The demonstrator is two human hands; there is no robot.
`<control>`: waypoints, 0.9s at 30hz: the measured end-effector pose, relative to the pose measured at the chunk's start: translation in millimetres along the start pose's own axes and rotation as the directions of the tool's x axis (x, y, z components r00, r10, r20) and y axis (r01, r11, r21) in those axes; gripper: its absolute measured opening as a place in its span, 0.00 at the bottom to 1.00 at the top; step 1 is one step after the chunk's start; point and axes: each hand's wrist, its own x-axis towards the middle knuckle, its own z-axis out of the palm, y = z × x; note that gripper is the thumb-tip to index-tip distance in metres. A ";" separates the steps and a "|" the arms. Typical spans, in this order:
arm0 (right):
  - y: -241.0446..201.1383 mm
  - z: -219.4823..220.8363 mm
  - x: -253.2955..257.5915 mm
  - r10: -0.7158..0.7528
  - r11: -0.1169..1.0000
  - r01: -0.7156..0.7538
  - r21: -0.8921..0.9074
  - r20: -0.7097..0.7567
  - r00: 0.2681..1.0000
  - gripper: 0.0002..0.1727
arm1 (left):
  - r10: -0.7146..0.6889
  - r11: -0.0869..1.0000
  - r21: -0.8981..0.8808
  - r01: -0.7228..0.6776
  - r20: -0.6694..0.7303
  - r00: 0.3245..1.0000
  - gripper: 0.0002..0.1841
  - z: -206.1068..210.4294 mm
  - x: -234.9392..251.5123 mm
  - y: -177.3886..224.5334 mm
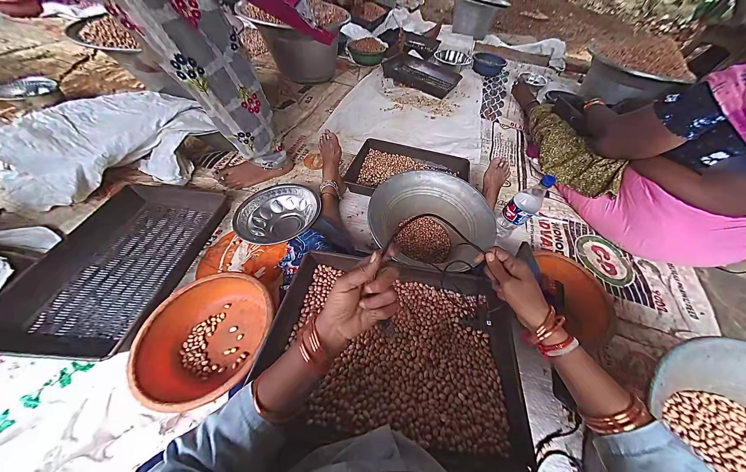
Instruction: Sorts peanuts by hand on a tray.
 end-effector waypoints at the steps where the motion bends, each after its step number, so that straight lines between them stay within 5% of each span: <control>1: -2.3 6.7 -5.2 -0.052 0.973 0.077 -0.218 0.117 0.992 0.19 | 0.094 0.995 -0.021 -0.095 -0.045 0.995 0.13 -0.8 0.9 4.2; 3: -18.5 23.9 -23.2 -0.127 0.813 0.299 -0.500 0.349 0.928 0.20 | 0.274 0.962 0.062 -0.267 -0.156 0.949 0.18 -4.0 5.1 12.4; 5: -27.2 44.2 -43.4 -0.281 0.624 0.564 -0.540 0.519 0.807 0.17 | 0.395 0.908 0.250 -0.336 -0.242 0.886 0.22 -9.0 8.7 16.4; 7: -33.1 57.8 -58.0 -0.410 0.493 0.706 -0.508 0.580 0.704 0.17 | 0.476 0.823 0.479 -0.306 -0.287 0.832 0.24 -12.2 11.0 10.9; 10: -39.7 62.1 -65.8 -0.523 0.412 0.767 -0.491 0.563 0.641 0.16 | 0.509 0.617 0.767 -0.176 -0.218 0.833 0.23 -12.2 13.6 -11.6; 14: -39.6 53.7 -60.7 -0.568 0.416 0.770 -0.483 0.524 0.635 0.19 | 0.361 0.262 0.959 -0.108 0.007 0.933 0.24 -18.7 12.4 -34.4; 16: -40.1 48.0 -55.7 -0.582 0.468 0.728 -0.501 0.446 0.680 0.20 | 0.229 0.046 0.998 0.041 -0.050 0.972 0.26 -17.1 9.5 -36.1; 18: -41.2 40.0 -48.8 -0.569 0.552 0.664 -0.504 0.355 0.742 0.19 | 0.035 -0.052 0.991 0.124 -0.122 0.992 0.28 -11.5 7.6 -33.4; 20: -38.4 31.4 -40.7 -0.532 0.645 0.596 -0.479 0.279 0.800 0.19 | -0.166 0.052 0.987 0.150 -0.139 0.976 0.26 -10.1 6.2 -33.1; 23: -26.1 22.2 -28.7 -0.426 0.838 0.465 -0.285 0.191 0.885 0.16 | -0.428 0.558 0.762 0.329 -0.075 0.901 0.22 -7.0 5.5 -35.9; 25: -22.0 22.0 -24.6 -0.333 0.931 0.354 -0.094 0.183 0.925 0.13 | -0.456 0.764 0.508 0.397 -0.010 0.890 0.22 -2.8 3.3 -32.4; 27: -23.5 25.8 -25.9 -0.231 0.970 0.242 -0.017 0.243 0.942 0.14 | -0.346 0.913 0.253 0.321 0.058 0.937 0.22 -2.5 3.1 -26.9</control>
